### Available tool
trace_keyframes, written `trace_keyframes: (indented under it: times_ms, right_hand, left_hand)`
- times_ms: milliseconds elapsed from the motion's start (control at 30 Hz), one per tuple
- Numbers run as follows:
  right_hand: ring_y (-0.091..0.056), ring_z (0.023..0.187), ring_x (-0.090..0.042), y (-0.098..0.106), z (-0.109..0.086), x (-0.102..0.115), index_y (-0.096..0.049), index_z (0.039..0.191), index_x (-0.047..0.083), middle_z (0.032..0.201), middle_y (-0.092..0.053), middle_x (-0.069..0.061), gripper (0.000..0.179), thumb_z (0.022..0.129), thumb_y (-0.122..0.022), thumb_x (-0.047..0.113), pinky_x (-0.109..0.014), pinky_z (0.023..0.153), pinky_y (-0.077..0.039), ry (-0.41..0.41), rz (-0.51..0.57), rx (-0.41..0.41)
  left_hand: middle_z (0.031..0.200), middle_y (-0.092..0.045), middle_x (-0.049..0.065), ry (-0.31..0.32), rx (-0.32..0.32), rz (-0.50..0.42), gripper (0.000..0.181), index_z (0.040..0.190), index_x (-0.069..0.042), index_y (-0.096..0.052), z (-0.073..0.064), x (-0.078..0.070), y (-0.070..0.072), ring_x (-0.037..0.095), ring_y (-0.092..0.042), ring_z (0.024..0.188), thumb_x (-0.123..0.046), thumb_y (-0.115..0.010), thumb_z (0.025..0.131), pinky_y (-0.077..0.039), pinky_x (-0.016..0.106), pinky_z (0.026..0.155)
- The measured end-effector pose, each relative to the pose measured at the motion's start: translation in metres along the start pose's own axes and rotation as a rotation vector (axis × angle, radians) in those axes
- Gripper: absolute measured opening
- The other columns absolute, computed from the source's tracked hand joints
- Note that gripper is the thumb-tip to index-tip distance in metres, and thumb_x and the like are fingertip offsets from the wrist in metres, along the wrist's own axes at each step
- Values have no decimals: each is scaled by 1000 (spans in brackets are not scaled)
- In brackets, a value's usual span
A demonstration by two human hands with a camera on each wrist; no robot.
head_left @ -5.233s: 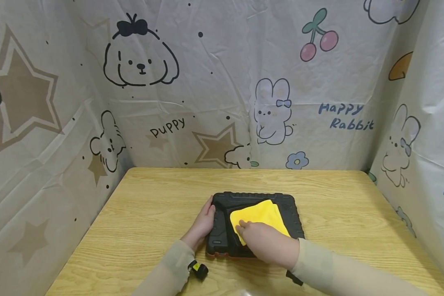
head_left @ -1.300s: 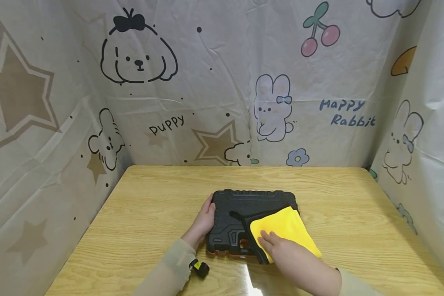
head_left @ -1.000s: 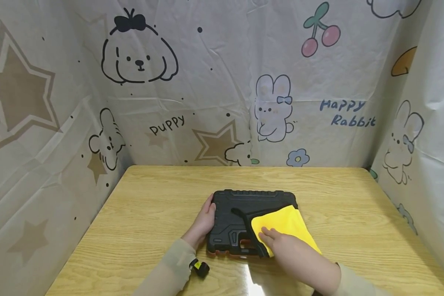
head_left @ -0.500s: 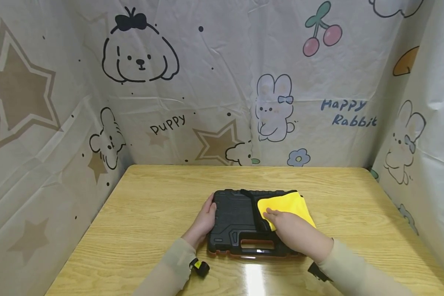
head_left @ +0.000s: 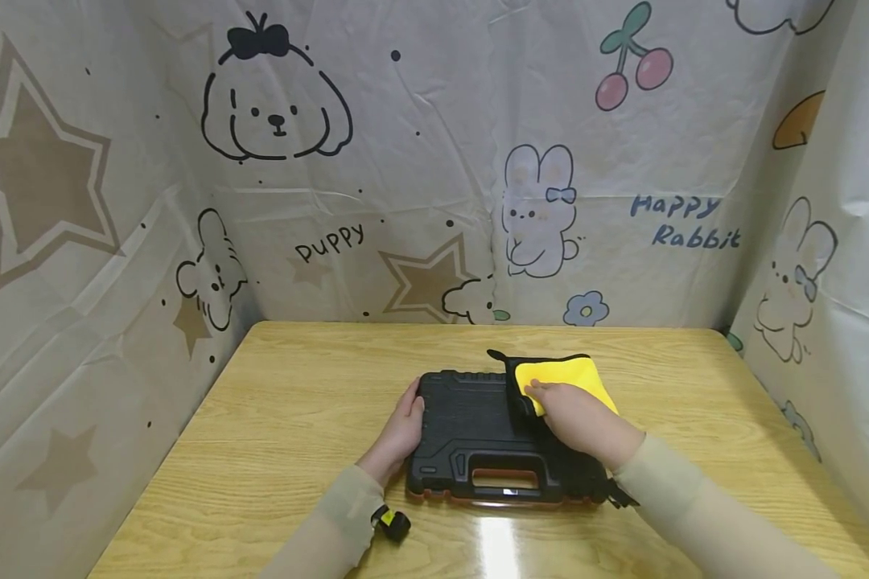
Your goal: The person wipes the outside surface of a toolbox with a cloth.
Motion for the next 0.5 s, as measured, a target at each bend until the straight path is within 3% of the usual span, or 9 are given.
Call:
trace_keyframes:
  times_ms: [500]
  right_hand:
    - [-70,114,-36,-1,13,-27,-65,132,-7,131,-69,-23,39,93,-65,-4,-46,98,-58,-31,5,-40]
  left_hand:
    - [171,-15,22,22,-14,5,55,166,-9,-18,0,2,0,43,-12,158,-23,-28,114,-12,61,127]
Point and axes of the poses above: each hand's wrist, its own z-axis towards the middle knuckle, its own y-axis out of the back of the hand, x = y × z, the point moved 5 cm from there along z, towards the middle knuckle
